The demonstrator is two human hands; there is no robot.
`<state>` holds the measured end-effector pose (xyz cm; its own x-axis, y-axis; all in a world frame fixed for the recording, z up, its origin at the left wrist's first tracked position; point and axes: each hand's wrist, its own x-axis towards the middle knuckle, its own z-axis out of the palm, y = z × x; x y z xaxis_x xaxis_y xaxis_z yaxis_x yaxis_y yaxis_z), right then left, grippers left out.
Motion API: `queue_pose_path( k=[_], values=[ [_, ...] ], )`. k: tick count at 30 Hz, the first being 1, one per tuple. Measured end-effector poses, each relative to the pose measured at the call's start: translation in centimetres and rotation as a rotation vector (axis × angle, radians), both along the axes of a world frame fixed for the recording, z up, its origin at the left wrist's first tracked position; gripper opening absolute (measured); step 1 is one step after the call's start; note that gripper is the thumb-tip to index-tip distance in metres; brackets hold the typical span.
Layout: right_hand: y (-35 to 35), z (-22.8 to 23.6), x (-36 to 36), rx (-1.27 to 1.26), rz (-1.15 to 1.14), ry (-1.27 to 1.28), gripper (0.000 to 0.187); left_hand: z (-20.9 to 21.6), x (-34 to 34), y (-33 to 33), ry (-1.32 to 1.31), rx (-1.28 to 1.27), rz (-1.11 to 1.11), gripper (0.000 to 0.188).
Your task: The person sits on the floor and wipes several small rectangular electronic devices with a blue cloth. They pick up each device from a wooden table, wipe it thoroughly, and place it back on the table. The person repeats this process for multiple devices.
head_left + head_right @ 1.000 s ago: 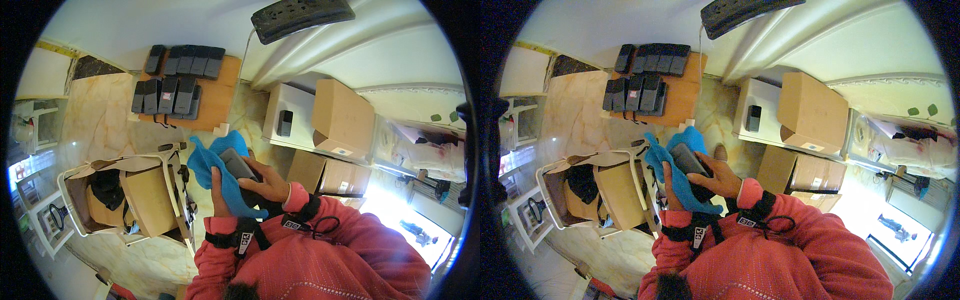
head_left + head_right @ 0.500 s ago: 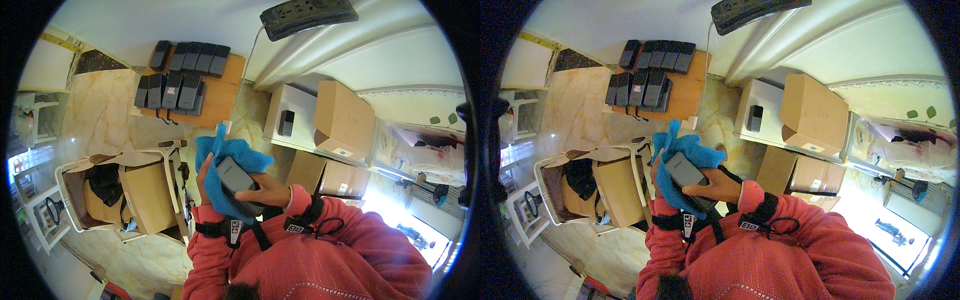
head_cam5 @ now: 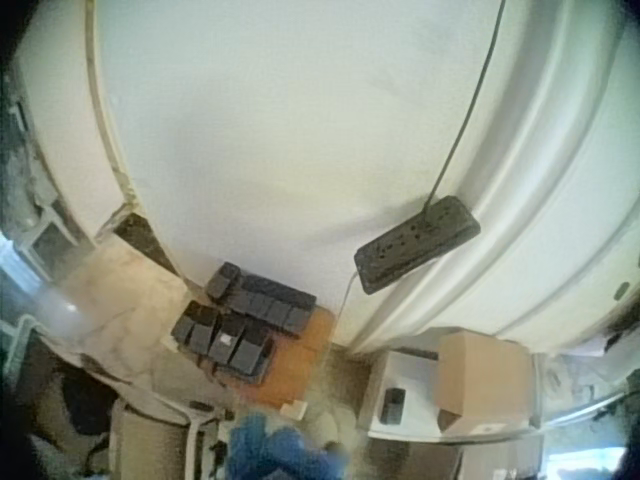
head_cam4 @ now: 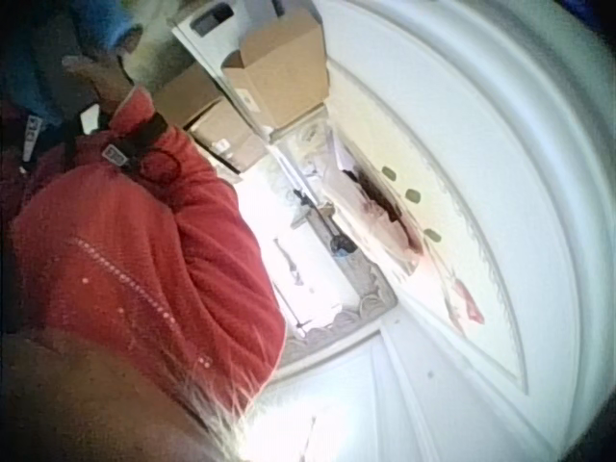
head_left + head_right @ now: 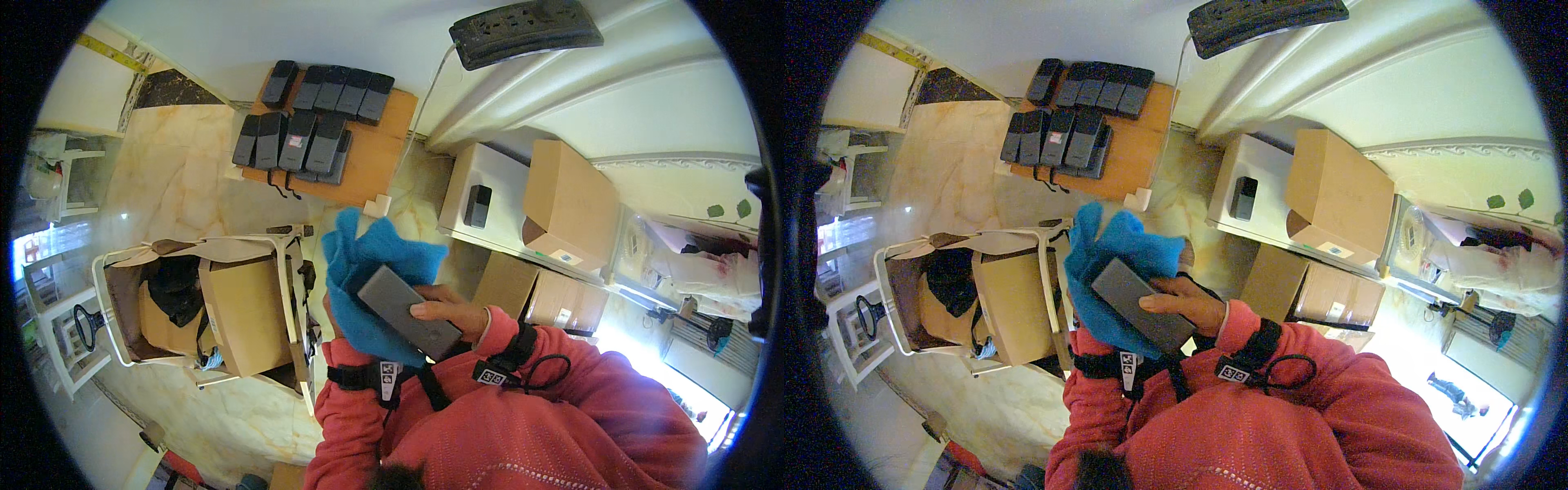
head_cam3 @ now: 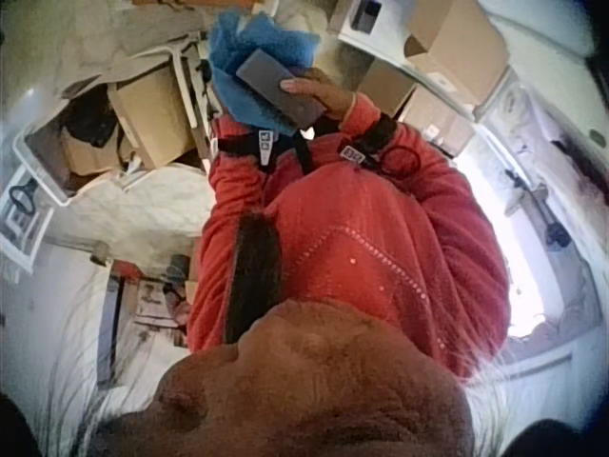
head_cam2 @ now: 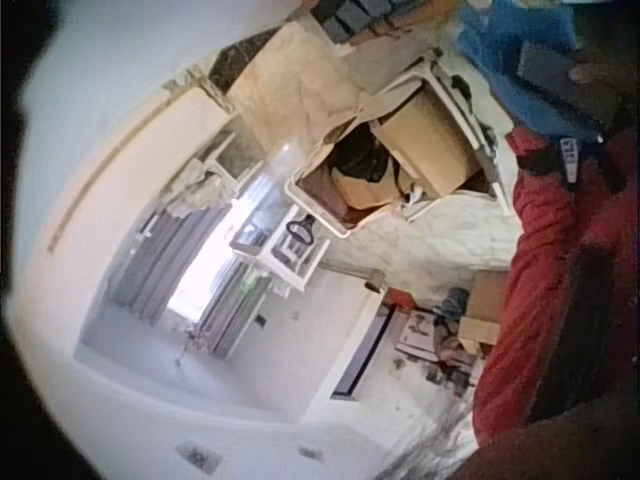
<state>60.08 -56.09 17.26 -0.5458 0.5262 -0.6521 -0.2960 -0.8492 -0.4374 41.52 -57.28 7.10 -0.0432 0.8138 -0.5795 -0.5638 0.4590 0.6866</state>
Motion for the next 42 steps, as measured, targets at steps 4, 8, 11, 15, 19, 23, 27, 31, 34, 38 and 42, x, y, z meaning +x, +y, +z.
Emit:
queue_pose_path(
  k=[4, 8, 11, 15, 19, 23, 27, 31, 34, 38, 42],
  values=[
    [1.3, 0.2, 1.0, 0.328, 0.141, -0.316, 0.066, 0.6, -1.1, -0.7, 0.021, 0.048, -0.056, 0.032],
    [2.0, -0.6, 0.4, 0.558, 0.149, -0.728, 0.064, 4.0, 1.8, -1.7, -0.221, -0.196, -0.002, 0.047],
    [2.1, -1.5, -1.0, 0.791, 0.174, -0.991, 0.068, 5.1, 4.9, -0.9, -0.309, -0.161, 0.069, 0.056],
    [1.9, -1.6, -1.3, 0.841, 0.246, -0.989, 0.073, 5.2, 5.3, 1.3, -0.321, -0.117, 0.081, 0.065],
    [1.6, -1.4, -1.1, 0.856, 0.300, -0.954, 0.077, 5.0, 3.2, 3.0, -0.430, -0.161, -0.052, 0.069],
    [2.3, -2.0, -0.4, 0.686, 0.470, -0.943, 0.084, 4.4, 2.7, 3.0, -0.438, -0.173, -0.164, 0.068],
    [3.1, -2.2, 0.0, 0.768, 0.291, -0.983, 0.084, 3.7, 3.6, 2.0, -0.348, -0.252, -0.151, 0.055],
    [3.9, -1.8, 0.8, 0.633, 0.200, -0.821, 0.087, 4.8, 3.8, -0.3, -0.147, -0.327, -0.253, 0.055],
    [4.1, -2.0, 0.7, 0.703, 0.158, -0.752, 0.085, 5.3, 3.8, -0.6, -0.221, -0.253, -0.190, 0.058],
    [3.8, -2.8, 0.8, 0.547, 0.116, -0.592, 0.082, 5.5, 2.6, 0.0, -0.169, -0.307, -0.285, 0.063],
    [4.3, -3.4, 0.7, 0.557, 0.098, -0.598, 0.075, 5.5, 1.7, -0.2, -0.281, -0.168, -0.308, 0.064]
  ],
)
